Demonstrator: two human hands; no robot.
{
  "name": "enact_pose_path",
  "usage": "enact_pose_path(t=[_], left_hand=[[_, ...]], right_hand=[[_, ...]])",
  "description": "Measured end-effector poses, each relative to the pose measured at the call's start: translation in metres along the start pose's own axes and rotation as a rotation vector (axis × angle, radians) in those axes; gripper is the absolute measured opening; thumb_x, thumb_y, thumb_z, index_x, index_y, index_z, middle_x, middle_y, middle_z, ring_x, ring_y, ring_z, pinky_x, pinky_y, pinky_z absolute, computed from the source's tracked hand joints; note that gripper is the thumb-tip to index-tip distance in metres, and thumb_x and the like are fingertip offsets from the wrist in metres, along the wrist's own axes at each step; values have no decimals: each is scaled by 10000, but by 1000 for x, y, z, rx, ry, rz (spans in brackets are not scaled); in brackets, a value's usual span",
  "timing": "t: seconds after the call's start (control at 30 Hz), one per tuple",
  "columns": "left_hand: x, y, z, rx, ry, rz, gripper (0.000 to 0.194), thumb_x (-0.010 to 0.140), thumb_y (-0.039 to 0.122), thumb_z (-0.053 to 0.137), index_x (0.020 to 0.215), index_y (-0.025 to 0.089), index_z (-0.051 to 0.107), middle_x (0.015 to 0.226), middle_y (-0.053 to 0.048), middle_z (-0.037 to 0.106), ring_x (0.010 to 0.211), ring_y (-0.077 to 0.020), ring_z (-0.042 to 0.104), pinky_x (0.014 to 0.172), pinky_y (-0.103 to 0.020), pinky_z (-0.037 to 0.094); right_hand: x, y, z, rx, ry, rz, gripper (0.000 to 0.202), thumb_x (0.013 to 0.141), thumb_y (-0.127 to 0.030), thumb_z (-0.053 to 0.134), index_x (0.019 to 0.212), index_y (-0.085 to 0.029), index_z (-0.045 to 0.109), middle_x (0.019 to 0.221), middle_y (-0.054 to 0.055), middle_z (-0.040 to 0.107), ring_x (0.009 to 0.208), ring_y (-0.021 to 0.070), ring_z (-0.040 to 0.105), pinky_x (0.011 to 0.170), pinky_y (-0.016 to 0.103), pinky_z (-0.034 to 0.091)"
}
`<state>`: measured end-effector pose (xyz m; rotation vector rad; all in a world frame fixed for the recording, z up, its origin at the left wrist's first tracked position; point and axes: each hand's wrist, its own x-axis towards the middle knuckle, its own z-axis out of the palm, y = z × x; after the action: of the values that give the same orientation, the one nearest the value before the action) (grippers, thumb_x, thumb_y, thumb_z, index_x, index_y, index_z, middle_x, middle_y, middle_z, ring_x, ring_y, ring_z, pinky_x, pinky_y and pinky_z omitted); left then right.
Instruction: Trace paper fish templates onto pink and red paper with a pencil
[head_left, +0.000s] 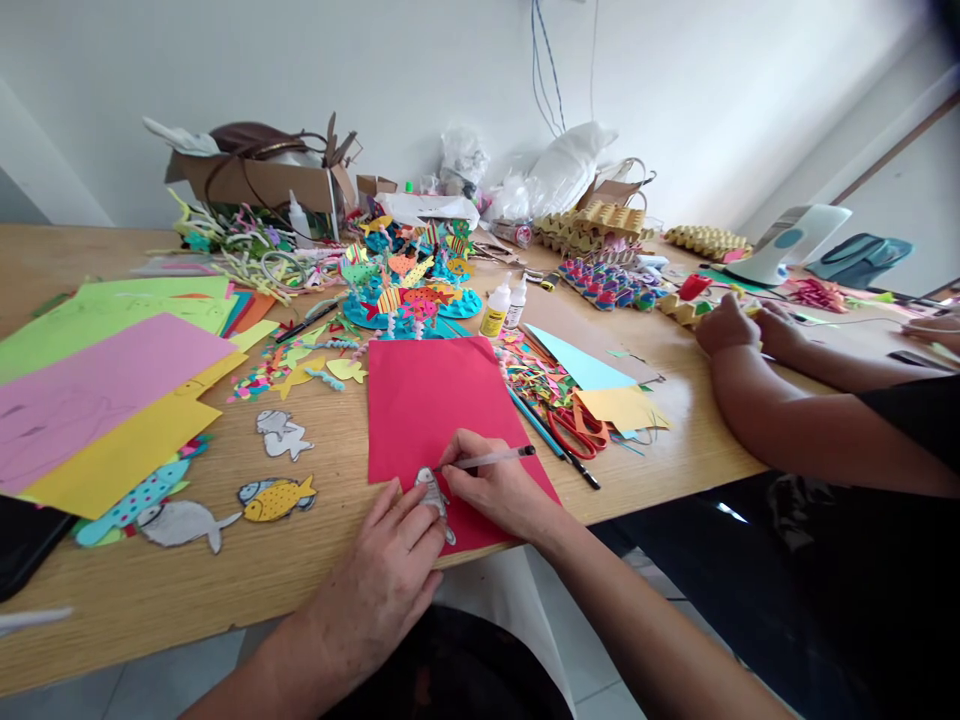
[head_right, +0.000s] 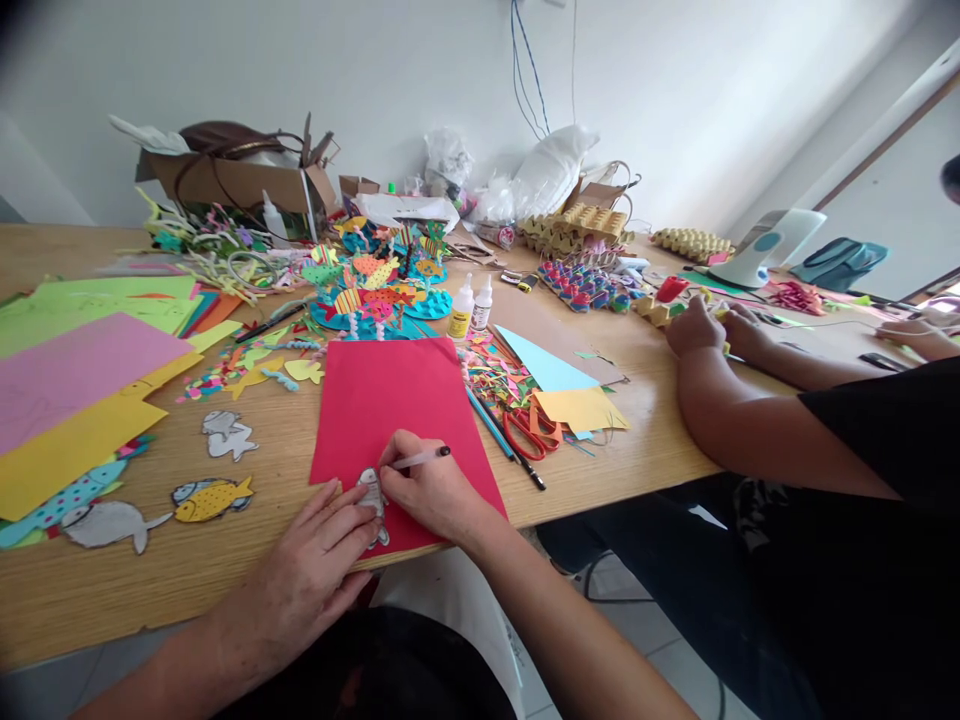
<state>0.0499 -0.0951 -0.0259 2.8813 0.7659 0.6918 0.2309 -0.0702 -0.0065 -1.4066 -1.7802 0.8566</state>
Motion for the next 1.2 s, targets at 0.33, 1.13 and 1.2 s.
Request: enact_pose_path(t=[0.33,1.13,1.2], left_hand=[[1,1,-1,3,21,12,296,747,47,504,1021,117,590,1018,-108,654,1085,-302,570,958,-531,430],[-1,-1,2,9,15,22,347,754,42,485,1082,113,568,1084,-123,640,1134,-281,543,1001,-509,394],[-1,-1,1,6,10,20,342,750,42,485,1073,118,572,1077,-117,642,1128,-278,546,1001,-503,397]], right_hand=[[-11,-1,0,32,0,2,100,754,-115,510,686,-187,499,580,-47,532,536,92,463,492,187,325],[-27,-15,-5,-20,-42,21,109,780,-103,502,705,-183,496,590,-57,523,543,84,465,511,177,320],[-28,-14,-4,-8,-34,29,113,769,-95,499,698,-182,493,585,-59,519,538,83,455,506,178,315]])
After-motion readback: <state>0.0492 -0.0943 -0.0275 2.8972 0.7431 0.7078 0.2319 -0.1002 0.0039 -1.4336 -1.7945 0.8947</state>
